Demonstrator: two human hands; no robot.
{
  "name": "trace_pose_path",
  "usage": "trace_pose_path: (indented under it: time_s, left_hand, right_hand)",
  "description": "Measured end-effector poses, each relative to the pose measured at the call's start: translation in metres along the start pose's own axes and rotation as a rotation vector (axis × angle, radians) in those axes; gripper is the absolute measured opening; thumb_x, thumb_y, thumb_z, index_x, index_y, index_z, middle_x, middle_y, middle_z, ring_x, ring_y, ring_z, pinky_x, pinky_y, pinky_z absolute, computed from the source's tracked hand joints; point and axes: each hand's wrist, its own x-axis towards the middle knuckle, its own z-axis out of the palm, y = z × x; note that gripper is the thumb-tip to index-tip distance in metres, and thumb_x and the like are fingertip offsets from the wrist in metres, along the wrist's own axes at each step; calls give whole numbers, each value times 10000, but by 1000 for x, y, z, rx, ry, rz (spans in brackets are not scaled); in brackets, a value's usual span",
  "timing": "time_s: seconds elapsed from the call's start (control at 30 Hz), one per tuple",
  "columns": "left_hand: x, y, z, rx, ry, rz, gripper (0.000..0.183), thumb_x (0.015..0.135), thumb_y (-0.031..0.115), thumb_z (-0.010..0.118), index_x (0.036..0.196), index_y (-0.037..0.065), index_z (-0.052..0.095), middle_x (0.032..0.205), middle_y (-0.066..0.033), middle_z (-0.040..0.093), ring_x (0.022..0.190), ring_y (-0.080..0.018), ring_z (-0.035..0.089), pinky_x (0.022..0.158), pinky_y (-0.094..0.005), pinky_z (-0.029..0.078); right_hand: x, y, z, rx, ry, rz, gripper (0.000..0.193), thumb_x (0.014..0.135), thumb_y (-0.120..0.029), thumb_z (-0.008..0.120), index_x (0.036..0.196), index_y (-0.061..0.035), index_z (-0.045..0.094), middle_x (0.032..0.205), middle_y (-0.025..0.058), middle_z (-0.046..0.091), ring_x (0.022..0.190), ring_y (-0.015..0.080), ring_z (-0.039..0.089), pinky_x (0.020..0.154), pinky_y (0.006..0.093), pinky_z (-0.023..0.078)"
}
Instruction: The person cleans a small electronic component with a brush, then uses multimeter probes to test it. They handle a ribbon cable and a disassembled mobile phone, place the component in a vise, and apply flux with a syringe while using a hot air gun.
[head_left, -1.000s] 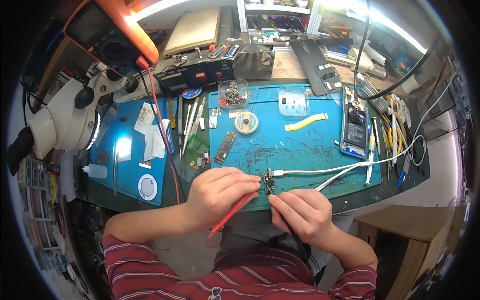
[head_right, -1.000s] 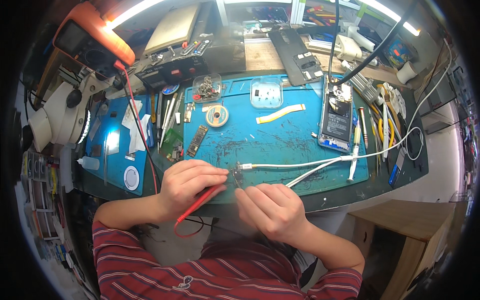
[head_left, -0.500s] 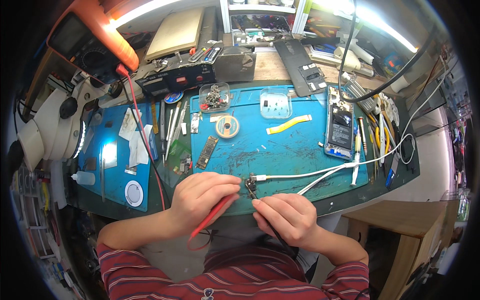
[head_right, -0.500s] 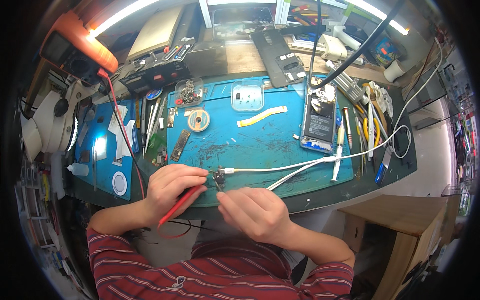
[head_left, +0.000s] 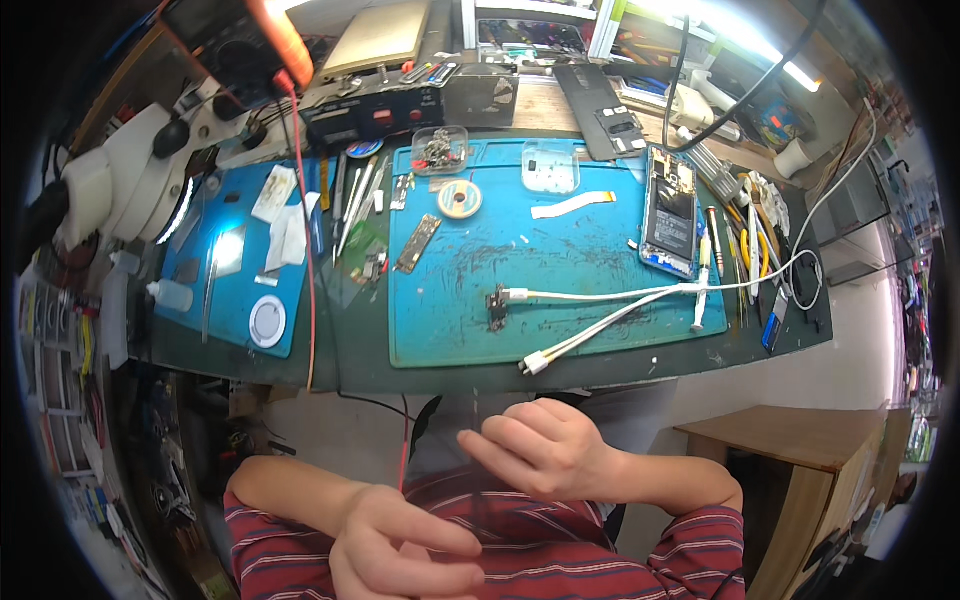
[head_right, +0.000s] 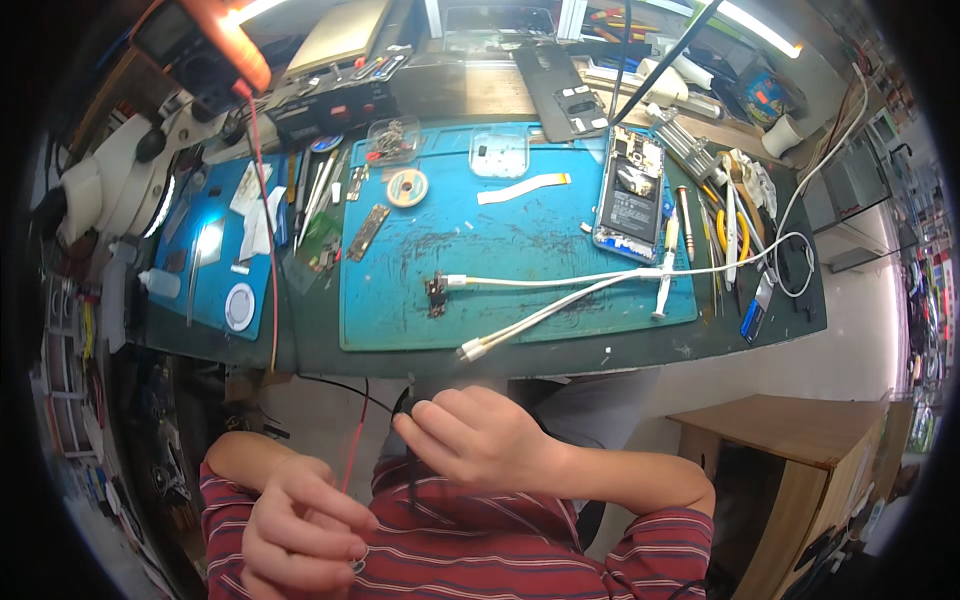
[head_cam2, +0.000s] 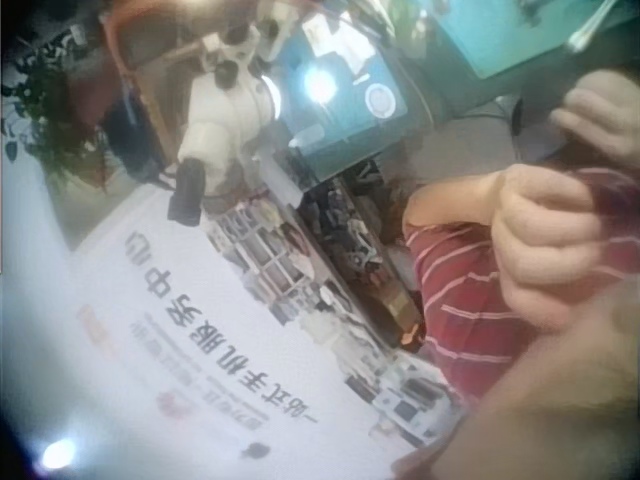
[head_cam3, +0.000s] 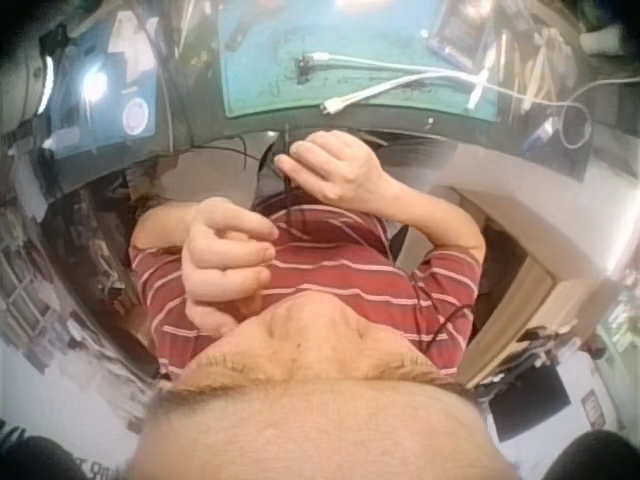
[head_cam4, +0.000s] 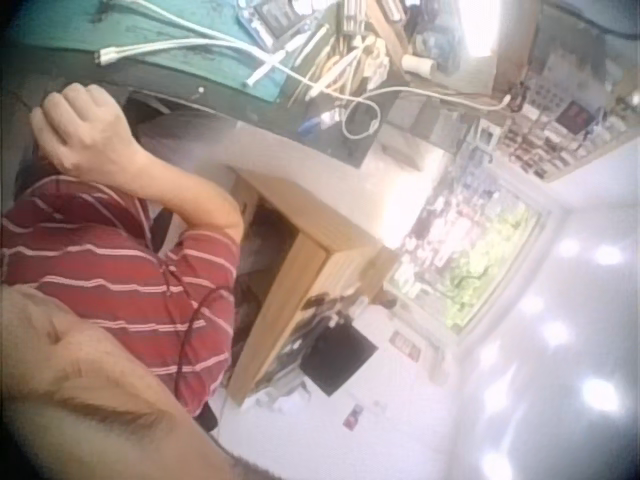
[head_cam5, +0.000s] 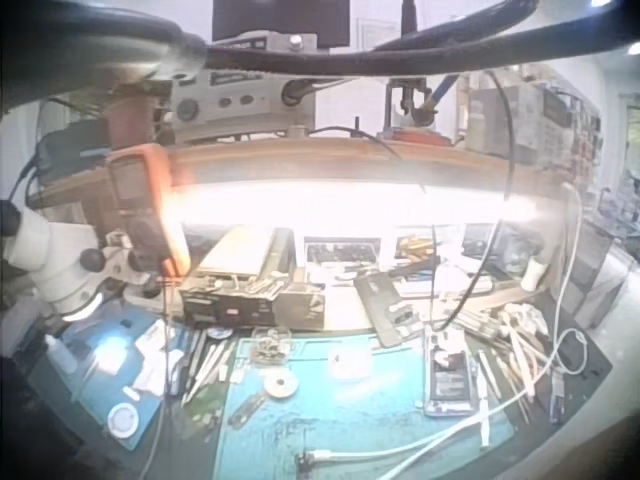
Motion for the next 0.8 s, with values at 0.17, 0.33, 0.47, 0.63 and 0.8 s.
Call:
trace_pose_path:
  time_s: [0.17, 0.33, 0.47, 0.63, 0.8]
  left_hand:
    - [-47, 26, -18, 437, -359, -298, 209, 839, 33, 720, 1033, 103, 749, 1145, -13, 685, 940, -165, 666, 707, -269, 601]
    - [-86, 38, -16, 453, -638, -156, 301, 799, 44, 741, 1092, 110, 767, 1160, -34, 684, 899, -150, 676, 722, -235, 591]
    - [-108, 68, -24, 570, -855, -281, 243, 837, 103, 733, 1079, 98, 756, 1209, -38, 663, 946, -189, 698, 768, -288, 602]
    - [-191, 87, -60, 596, -1162, -802, 240, 874, 127, 655, 1098, 46, 682, 1282, -51, 599, 1117, -212, 623, 861, -333, 586]
    - [-263, 92, -69, 567, -1146, -1013, 257, 898, 148, 639, 1123, 28, 676, 1307, -69, 602, 1199, -254, 588, 934, -362, 562]
  right_hand:
    - [-19, -21, -3, -47, -142, -16, 266, 725, -151, 711, 974, -66, 674, 971, 16, 576, 771, 138, 552, 583, 270, 452]
    - [-24, -32, -5, 27, -240, -135, 275, 741, -176, 737, 993, -82, 683, 987, 13, 600, 822, 148, 603, 629, 284, 495]
    - [1, 30, -53, 119, -76, 8, 144, 831, -96, 737, 967, -68, 698, 854, 55, 639, 788, 217, 660, 665, 342, 541]
    - [29, 185, -100, -228, -129, 594, 198, 924, -268, 744, 1031, -104, 716, 979, 96, 707, 947, 296, 683, 841, 421, 526]
    - [58, 215, -82, -205, -451, 638, 250, 927, -290, 736, 1078, -99, 678, 1085, 135, 668, 1098, 330, 632, 954, 429, 500]
